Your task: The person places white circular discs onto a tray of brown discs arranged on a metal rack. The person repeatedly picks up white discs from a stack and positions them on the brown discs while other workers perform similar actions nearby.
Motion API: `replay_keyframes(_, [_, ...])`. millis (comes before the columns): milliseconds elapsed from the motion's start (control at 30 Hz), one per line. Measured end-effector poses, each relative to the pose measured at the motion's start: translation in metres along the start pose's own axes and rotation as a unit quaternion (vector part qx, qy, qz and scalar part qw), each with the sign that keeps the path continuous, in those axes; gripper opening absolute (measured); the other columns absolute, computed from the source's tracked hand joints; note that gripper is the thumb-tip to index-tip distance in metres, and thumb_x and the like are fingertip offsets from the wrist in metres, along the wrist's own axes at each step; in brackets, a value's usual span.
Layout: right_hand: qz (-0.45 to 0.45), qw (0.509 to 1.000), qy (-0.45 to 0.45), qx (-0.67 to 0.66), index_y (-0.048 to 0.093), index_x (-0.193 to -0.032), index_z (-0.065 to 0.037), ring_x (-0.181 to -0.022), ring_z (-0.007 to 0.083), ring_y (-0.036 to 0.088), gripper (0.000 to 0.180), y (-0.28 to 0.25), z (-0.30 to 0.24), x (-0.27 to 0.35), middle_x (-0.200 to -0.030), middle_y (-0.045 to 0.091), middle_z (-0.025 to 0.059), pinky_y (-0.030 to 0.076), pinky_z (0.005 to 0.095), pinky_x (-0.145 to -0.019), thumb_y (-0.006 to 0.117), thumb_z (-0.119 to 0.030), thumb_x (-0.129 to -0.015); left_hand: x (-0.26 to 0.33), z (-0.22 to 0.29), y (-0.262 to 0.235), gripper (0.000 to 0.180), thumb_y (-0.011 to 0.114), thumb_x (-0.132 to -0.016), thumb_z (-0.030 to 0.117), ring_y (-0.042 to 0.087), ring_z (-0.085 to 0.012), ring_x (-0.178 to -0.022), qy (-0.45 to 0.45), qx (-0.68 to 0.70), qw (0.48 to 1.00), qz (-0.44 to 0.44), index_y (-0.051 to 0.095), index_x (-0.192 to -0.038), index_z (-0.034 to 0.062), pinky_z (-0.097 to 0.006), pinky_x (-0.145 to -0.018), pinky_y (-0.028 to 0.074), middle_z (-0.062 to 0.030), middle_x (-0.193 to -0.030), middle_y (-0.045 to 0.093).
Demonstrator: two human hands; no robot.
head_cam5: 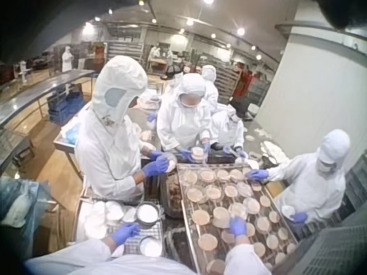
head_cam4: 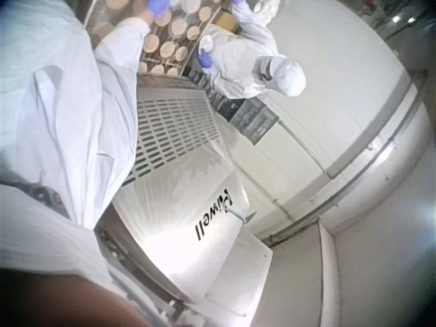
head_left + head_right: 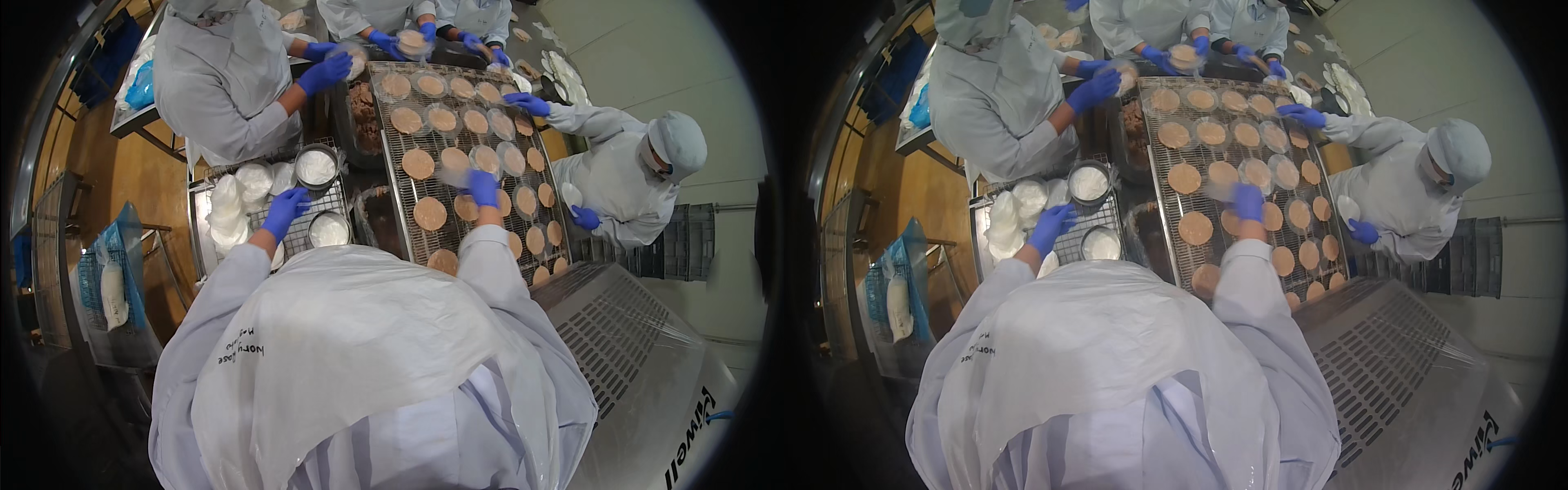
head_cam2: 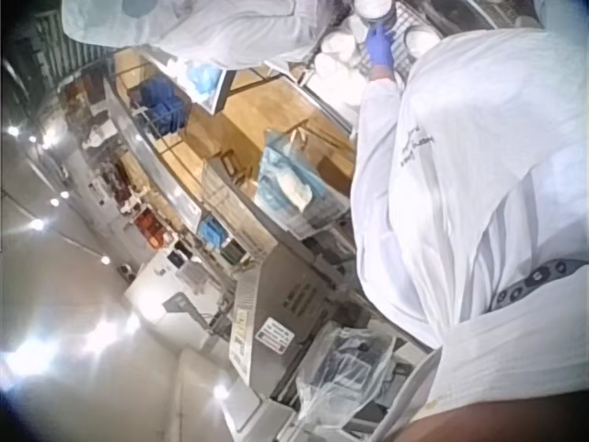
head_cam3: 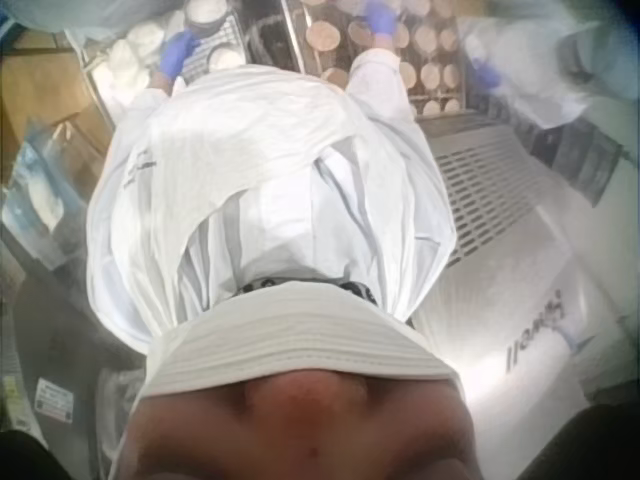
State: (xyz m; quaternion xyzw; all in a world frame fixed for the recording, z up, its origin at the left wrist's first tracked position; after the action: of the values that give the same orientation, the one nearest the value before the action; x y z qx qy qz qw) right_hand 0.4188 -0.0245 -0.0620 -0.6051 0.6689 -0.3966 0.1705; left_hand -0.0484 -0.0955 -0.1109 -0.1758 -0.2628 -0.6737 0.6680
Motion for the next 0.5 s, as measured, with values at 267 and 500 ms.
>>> replay_keyframes(267, [0.139,0.946,-0.067,0.284,0.062,-0.090,-0.001,-0.080,0.0364,0.059,0.021,0.014,0.085,-0.008,-0.086,0.061,0.0208,0.048,0.0412,-0.071,0.053,-0.006,-0.072,-0.009,-0.105,-0.069,0.026,0.051,-0.085,0.022,0.058,-0.0148,-0.066,-0.080,-0.134,0.987,-0.032,0.059,-0.100,0.0024,-0.026,-0.061,0.047,-0.0070,-0.083,0.062])
replay_keyframes(500, [0.031,0.899,-0.126,0.419,0.060,-0.095,-0.003,-0.096,0.0335,0.055,0.025,0.027,-0.031,-0.054,-0.100,0.058,0.0210,0.043,0.0430,-0.082,0.047,-0.017,-0.079,0.017,-0.186,-0.125,0.022,0.051,-0.081,0.020,0.062,-0.0242,-0.069,-0.170,-0.231,0.957,0.038,0.063,-0.089,0.0037,-0.035,-0.063,0.049,-0.0136,-0.078,0.064])
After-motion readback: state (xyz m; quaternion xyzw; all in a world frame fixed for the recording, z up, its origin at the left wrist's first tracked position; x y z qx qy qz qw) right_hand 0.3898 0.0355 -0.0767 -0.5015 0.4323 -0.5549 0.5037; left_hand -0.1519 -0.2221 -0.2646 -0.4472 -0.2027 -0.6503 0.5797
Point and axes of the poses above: each hand's wrist, its own x-axis away from the middle knuckle, its own y-axis out of the palm, z = x × y, the point moved 2 cm from there along -x, towards the middle knuckle
